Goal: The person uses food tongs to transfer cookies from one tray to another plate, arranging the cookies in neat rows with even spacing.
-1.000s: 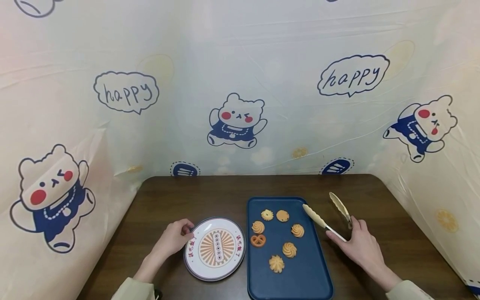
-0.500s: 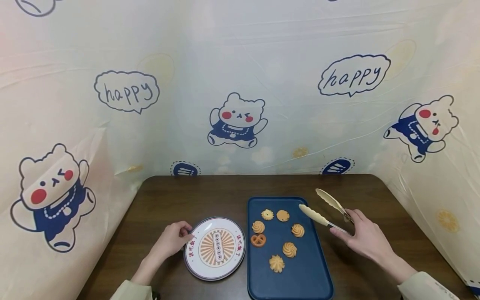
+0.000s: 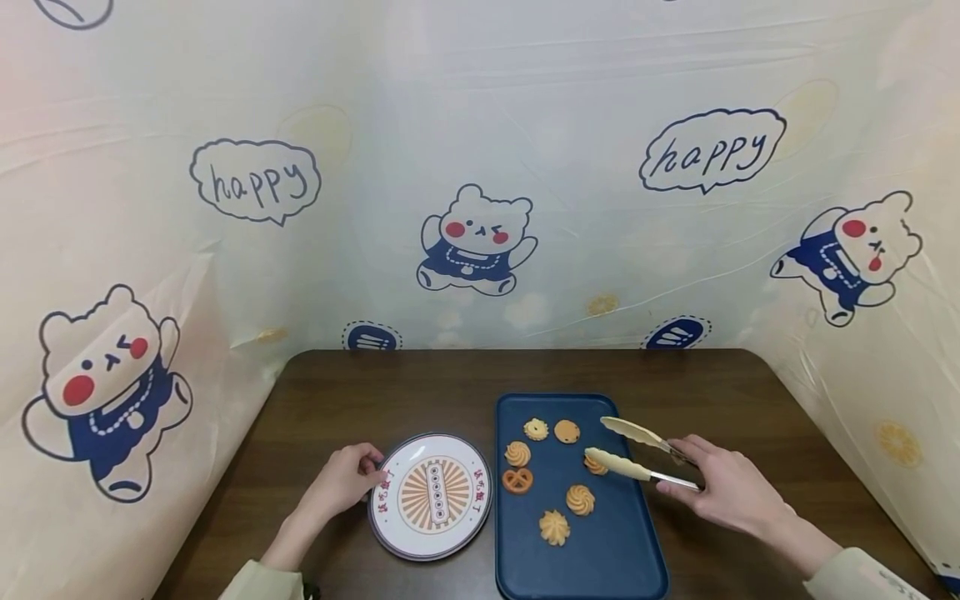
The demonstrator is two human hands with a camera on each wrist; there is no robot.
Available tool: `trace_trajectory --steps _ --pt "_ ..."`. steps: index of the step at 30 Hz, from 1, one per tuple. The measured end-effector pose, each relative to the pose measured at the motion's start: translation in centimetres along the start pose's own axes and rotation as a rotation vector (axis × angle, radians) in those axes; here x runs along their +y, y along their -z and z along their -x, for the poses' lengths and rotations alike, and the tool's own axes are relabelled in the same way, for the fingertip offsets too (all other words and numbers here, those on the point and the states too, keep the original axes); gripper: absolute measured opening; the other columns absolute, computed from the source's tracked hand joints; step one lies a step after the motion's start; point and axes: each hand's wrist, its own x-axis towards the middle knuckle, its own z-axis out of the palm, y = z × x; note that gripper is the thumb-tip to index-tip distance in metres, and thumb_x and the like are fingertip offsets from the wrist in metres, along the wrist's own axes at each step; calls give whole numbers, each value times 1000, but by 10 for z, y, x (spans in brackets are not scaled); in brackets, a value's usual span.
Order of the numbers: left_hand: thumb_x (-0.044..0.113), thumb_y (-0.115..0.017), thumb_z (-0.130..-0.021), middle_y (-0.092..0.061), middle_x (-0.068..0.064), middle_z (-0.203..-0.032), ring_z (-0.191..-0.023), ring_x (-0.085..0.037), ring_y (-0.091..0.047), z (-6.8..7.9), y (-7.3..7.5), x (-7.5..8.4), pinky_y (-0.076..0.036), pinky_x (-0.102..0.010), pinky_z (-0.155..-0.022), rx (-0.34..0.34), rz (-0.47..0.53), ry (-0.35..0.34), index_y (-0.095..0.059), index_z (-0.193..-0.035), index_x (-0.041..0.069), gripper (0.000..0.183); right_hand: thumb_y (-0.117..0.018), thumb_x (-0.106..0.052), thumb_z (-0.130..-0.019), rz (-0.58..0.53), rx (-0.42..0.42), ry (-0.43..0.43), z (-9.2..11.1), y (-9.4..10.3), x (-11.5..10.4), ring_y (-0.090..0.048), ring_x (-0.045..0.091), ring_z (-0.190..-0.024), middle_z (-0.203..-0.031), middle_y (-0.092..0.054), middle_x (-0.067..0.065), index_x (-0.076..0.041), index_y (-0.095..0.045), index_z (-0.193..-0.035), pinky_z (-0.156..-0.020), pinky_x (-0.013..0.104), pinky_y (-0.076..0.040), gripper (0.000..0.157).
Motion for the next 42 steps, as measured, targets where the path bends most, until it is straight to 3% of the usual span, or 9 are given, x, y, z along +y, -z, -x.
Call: trace_trajectory --steps 5,12,20,42 --pt "3 -75 -87 -54 -5 -77 -59 -16 -55 1 1 1 -52 -31 -52 -2 3 4 -65 -105 -3 21 -73 -58 -83 3 -36 45 3 -5 1 -54 4 -69 -100 -64 -5 -7 -68 -118 -59 26 -46 62" --pt "2 -75 -86 -55 -5 -77 -60 -16 -56 2 0 -2 -53 -30 -52 -2 28 -1 -66 -104 -3 21 -74 -57 -83 35 -16 96 6 -9 0 -55 3 -68 -100 -66 -7 -8 -70 -117 -60 30 -49 59" --pt "1 -75 -86 -55 -5 -78 -62 -17 -57 1 -1 -5 -54 -30 -53 -7 46 -15 -67 -104 -2 21 -75 -54 -84 65 -20 90 6 -9 0 -64 8 -77 -107 -69 -2 -7 -71 -116 -65 34 -54 56" --pt "0 -75 -85 -54 -5 -78 -61 -17 -57 2 1 -2 -54 -30 -53 -3 43 -4 -66 -105 -3 22 -75 -49 -86 50 10 109 -7 -2 -13 -66 10 -77 -108 -71 3 -6 -72 -117 -63 32 -55 53"
